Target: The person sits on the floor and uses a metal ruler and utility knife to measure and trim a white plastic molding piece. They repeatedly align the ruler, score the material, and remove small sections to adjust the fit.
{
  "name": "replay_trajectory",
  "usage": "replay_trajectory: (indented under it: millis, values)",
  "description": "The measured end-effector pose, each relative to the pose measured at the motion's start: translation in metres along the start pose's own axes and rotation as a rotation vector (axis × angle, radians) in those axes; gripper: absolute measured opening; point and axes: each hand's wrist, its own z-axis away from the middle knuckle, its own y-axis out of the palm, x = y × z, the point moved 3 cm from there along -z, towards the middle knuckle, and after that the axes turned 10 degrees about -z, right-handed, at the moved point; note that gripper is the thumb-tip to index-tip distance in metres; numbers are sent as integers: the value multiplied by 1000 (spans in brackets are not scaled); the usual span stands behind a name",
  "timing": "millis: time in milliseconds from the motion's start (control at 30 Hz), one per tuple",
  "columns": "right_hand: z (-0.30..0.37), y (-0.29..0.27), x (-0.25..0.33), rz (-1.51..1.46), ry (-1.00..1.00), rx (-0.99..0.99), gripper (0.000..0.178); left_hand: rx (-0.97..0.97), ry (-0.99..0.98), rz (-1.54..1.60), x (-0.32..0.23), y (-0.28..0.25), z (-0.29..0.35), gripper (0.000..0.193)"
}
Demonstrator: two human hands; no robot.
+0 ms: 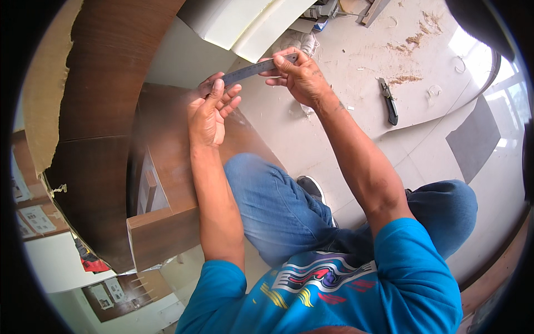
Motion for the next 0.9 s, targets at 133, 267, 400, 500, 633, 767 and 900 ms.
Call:
replay_trajectory:
  millis: [133,267,400,500,633,767,900]
  values:
    - [-3,1,5,30,-5,5,16,-28,19,-46,-3,2,0,35]
    - [-1,-2,2,15,5,13,19,-33,25,-82,-4,2,2,37]
    - [-2,-1,2,31,0,8,19,-53,9,-71,-2,1,1,37]
    - [-3,-1,2,31,-8,1,19,-57,-3,-74,-2,0,-1,36]
    - [-3,1,4,43,-35,-4,21,-34,-6,-63,0,-2,-3,35]
    - [-6,1,7,60,-52,3,19,42,7,16,4,1,-5,36]
    - [-10,2,6,37,-108,21,12,25,13,40,9,6,-11,37]
